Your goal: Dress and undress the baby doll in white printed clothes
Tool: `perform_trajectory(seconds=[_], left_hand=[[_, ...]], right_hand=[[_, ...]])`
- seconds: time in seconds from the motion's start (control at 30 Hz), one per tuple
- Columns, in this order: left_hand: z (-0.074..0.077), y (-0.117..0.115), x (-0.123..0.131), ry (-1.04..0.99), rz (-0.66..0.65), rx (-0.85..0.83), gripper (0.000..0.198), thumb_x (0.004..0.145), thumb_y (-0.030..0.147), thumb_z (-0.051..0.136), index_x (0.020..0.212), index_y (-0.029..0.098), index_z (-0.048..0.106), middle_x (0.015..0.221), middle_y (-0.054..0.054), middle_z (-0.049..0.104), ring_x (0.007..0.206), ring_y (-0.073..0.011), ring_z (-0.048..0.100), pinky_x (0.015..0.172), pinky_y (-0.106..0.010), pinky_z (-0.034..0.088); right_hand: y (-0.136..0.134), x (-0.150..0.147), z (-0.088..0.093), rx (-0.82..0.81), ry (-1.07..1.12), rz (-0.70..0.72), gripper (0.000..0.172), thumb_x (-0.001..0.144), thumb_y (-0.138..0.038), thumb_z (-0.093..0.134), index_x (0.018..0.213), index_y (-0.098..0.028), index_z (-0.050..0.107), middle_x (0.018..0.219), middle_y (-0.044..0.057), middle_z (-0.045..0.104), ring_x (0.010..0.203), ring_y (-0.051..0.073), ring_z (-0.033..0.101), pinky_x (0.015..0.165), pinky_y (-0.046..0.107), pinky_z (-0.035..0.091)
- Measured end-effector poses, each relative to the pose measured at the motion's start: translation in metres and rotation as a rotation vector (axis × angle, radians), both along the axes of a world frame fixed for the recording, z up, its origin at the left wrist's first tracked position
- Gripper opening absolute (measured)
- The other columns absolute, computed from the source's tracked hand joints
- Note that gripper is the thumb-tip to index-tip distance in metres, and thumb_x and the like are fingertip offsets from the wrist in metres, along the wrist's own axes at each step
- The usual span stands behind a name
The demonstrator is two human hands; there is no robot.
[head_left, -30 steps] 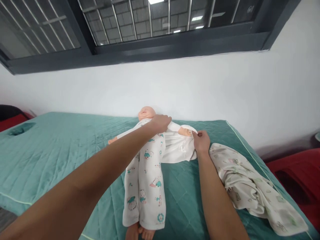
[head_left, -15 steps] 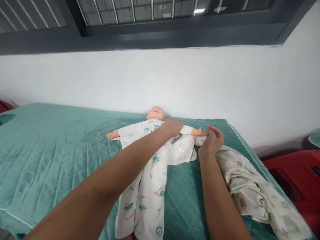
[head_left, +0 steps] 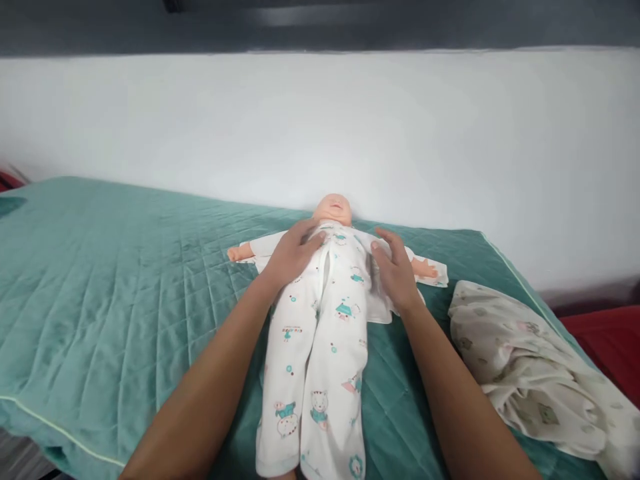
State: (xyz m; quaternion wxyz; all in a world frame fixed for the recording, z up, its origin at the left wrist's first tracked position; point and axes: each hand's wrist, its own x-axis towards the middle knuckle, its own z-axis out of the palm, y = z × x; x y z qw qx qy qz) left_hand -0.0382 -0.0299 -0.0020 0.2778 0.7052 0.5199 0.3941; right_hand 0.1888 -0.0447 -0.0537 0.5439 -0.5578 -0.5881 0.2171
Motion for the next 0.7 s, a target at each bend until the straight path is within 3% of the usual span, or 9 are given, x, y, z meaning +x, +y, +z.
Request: perform_trajectory(seconds=[0.13, 0.3, 0.53, 0.7], left_hand=[[-0.002, 0.003, 0.002, -0.061, -0.056, -0.039, 0.043, 0.09, 0.046, 0.056, 0.127, 0.024, 0.061, 0.14, -0.006, 0.06, 0.131, -0.0243, 0.053, 0.114, -0.039, 0.038], [-0.004, 0.006, 0.003, -0.075, -0.072, -0.037, 0.041, 0.088, 0.048, 0.059, 0.121, 0.023, 0.06, 0.139, -0.007, 0.058, 0.131, -0.0243, 0.052, 0.112, -0.037, 0.038], [-0.01, 0.011, 0.005, -0.041, -0.068, -0.04, 0.043, 0.088, 0.046, 0.06, 0.123, 0.022, 0.055, 0.148, -0.011, 0.045, 0.141, -0.0248, 0.041, 0.119, -0.04, 0.029], [-0.008, 0.009, 0.005, -0.03, -0.067, -0.026, 0.037, 0.088, 0.043, 0.061, 0.118, 0.022, 0.055, 0.138, -0.01, 0.052, 0.131, -0.0253, 0.049, 0.112, -0.042, 0.037]], right_hand=[[-0.004, -0.011, 0.003, -0.056, -0.003, 0.168, 0.052, 0.092, -0.059, 0.056, 0.136, -0.031, 0.055, 0.15, 0.005, 0.05, 0.143, 0.026, 0.039, 0.123, 0.048, 0.026], [-0.011, -0.023, 0.008, -0.108, -0.027, 0.326, 0.06, 0.09, -0.06, 0.059, 0.144, -0.036, 0.047, 0.163, -0.001, 0.033, 0.154, 0.024, 0.019, 0.128, 0.049, 0.01], [-0.014, -0.024, 0.017, -0.232, -0.039, 0.355, 0.084, 0.079, -0.057, 0.074, 0.151, -0.035, 0.038, 0.165, 0.001, 0.026, 0.153, 0.03, 0.02, 0.127, 0.052, 0.018], [-0.012, -0.022, 0.016, -0.272, -0.016, 0.37, 0.094, 0.073, -0.056, 0.08, 0.153, -0.037, 0.033, 0.164, 0.001, 0.028, 0.152, 0.032, 0.023, 0.124, 0.055, 0.024]])
